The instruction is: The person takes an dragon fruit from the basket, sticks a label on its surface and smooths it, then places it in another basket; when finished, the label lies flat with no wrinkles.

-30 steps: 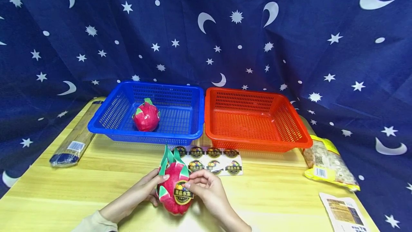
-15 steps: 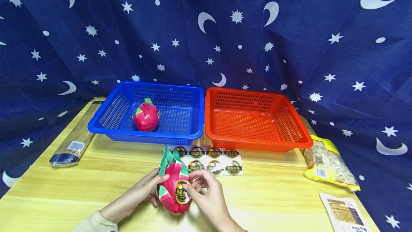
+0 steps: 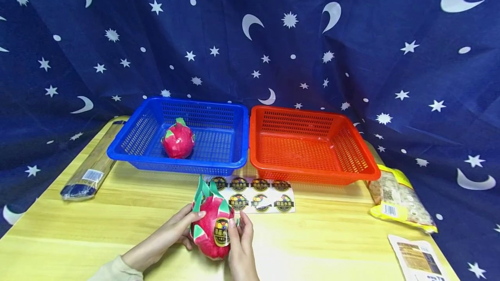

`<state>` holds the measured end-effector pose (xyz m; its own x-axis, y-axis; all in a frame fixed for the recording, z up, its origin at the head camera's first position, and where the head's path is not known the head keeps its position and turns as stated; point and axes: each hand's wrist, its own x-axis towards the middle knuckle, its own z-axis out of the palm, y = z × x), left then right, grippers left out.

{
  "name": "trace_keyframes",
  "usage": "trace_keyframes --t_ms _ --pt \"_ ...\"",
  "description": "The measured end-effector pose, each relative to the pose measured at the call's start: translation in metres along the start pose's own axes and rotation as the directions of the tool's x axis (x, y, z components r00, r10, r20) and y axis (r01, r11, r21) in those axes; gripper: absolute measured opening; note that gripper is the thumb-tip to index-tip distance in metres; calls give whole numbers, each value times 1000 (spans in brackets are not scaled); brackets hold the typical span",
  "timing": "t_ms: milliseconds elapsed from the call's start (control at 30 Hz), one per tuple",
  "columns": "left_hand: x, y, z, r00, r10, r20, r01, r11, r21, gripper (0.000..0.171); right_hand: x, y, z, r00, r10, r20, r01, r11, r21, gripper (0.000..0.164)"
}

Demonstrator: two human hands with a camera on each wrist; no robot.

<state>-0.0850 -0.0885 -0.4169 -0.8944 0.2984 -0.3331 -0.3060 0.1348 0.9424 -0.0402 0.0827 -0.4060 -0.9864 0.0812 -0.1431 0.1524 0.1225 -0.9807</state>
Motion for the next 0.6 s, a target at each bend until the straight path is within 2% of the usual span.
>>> trace_keyframes --t_ms 133,333,600 --pt "-1 1 0 1000 4 -2 -4 1000 -1 51 -2 2 16 995 72 -73 -67 995 73 60" --pt "-1 2 0 1000 1 -5 -1 1000 -2 51 -4 3 26 989 75 -127 -64 994 88 56" --pt "0 1 1 1000 -2 -7 2 1000 -7 51 -3 3 25 992 85 -98 -74 991 109 56"
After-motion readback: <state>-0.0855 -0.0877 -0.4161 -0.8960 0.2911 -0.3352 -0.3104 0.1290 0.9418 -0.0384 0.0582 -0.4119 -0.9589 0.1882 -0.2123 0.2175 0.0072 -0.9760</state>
